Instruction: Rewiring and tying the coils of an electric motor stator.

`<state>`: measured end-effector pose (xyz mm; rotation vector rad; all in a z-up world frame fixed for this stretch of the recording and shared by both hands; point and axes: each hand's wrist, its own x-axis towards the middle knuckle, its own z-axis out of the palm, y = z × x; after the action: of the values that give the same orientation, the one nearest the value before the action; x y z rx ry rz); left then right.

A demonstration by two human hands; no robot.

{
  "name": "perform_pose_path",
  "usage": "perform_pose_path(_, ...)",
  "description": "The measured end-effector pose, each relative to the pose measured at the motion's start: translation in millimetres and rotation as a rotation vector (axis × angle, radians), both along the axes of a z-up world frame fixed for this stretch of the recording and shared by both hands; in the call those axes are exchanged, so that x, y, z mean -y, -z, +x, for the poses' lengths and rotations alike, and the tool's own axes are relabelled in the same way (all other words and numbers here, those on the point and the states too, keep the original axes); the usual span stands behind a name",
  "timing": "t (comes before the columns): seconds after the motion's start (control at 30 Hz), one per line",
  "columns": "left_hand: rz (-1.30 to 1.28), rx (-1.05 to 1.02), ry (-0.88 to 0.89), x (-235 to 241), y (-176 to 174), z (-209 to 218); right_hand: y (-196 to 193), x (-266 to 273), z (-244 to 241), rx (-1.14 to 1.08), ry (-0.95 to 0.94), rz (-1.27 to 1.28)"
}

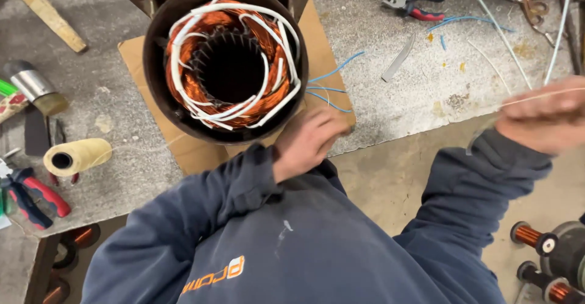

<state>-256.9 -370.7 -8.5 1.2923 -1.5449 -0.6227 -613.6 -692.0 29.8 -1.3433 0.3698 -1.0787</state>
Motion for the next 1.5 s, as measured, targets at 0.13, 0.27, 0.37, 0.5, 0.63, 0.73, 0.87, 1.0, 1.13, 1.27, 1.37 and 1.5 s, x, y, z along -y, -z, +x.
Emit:
perform_pose_path(0.13,-0.052,-0.038,-0.080,46.7,14.4,-24.1,41.8,-19.5,-58.7,0.198,0.249,0.524)
perform_pose_path(0.27,0.115,0.090,-0.096,71.9,45.0,-50.7,31.6,-48.0,-48.2,-0.106,0.380,0.435)
perform_pose_path(0.37,-0.026,0.661,0.213,54.5,59.5,-82.3,46.1,-40.8,-60.3,-0.040,0.528,0.326)
perform_pose_path(0.5,-0.110,0.495,0.400,42.7,102.6,-105.2,64.3,-35.1,-61.9,-0.117,0.499,0.367)
perform_pose_path(0.63,-0.193,0.502,0.205,50.8,91.2,-79.3,56.6,-36.3,-48.2,-0.140,0.513,0.187)
perform_pose_path(0.73,-0.348,0.497,-0.005,63.0,58.1,-60.8,56.8,-40.9,-49.6,-0.123,0.491,0.185)
perform_pose_path(0.87,-0.339,0.587,-0.306,90.1,29.2,-49.4,44.3,-56.3,-33.5,-0.146,0.402,0.206)
perform_pose_path(1.0,-0.004,0.644,-0.232,104.4,54.2,-52.8,37.7,-67.6,-29.2,-0.157,0.400,0.155)
perform_pose_path(1.13,0.000,0.719,-0.056,106.9,96.6,-82.4,33.9,-70.7,-13.3,-0.202,0.469,0.109)
perform_pose_path(1.27,0.088,0.383,0.498,47.0,71.5,-92.5,38.2,-75.2,-21.2,-0.229,0.477,0.065)
perform_pose_path(1.37,0.127,-0.137,0.549,-10.5,72.6,-48.3,30.4,-84.5,-7.5,-0.209,0.510,0.030)
perform_pose_path(1.5,0.308,-0.332,0.369,-89.7,1.0,53.1,9.7,-118.8,22.9,-0.356,0.468,-0.171)
